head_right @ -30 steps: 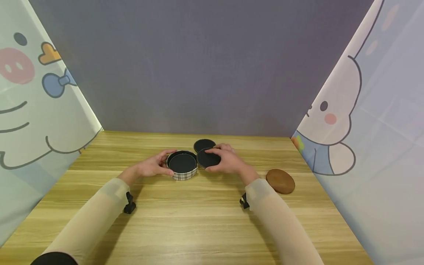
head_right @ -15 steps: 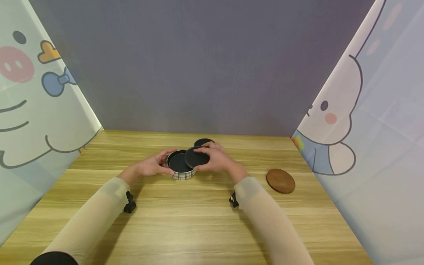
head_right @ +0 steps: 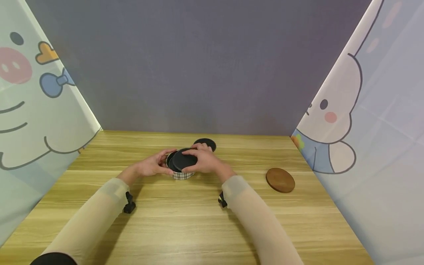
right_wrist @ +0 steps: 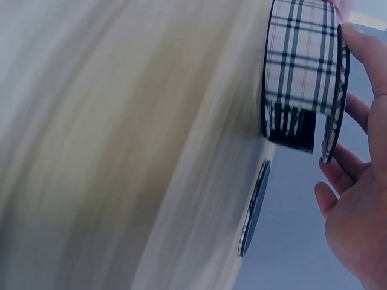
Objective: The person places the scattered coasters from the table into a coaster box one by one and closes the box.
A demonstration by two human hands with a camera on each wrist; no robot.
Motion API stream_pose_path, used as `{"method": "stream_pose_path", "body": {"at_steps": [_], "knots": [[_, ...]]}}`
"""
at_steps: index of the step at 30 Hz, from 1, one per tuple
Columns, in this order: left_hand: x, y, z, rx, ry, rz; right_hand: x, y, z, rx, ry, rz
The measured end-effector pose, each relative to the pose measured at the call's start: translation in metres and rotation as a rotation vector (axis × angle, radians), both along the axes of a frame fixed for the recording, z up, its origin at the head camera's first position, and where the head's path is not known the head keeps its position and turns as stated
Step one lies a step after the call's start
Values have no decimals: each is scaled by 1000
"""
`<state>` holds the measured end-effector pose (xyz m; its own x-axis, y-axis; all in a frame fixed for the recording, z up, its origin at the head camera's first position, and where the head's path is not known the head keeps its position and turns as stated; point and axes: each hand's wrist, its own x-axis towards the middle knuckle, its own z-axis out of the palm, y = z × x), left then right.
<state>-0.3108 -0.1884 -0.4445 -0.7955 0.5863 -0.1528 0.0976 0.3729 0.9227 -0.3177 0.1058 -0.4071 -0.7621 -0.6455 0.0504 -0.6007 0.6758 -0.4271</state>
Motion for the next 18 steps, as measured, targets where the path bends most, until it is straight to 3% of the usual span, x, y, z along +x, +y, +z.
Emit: {"method": "stream_pose_path", "body": {"at_steps": [11, 18], "knots": [[2, 0, 1, 34, -39, -14, -1, -14, -8, -12, -46, 6], [0, -1, 1, 10, -23, -14, -1, -14, -11, -8, -50, 13]]}}
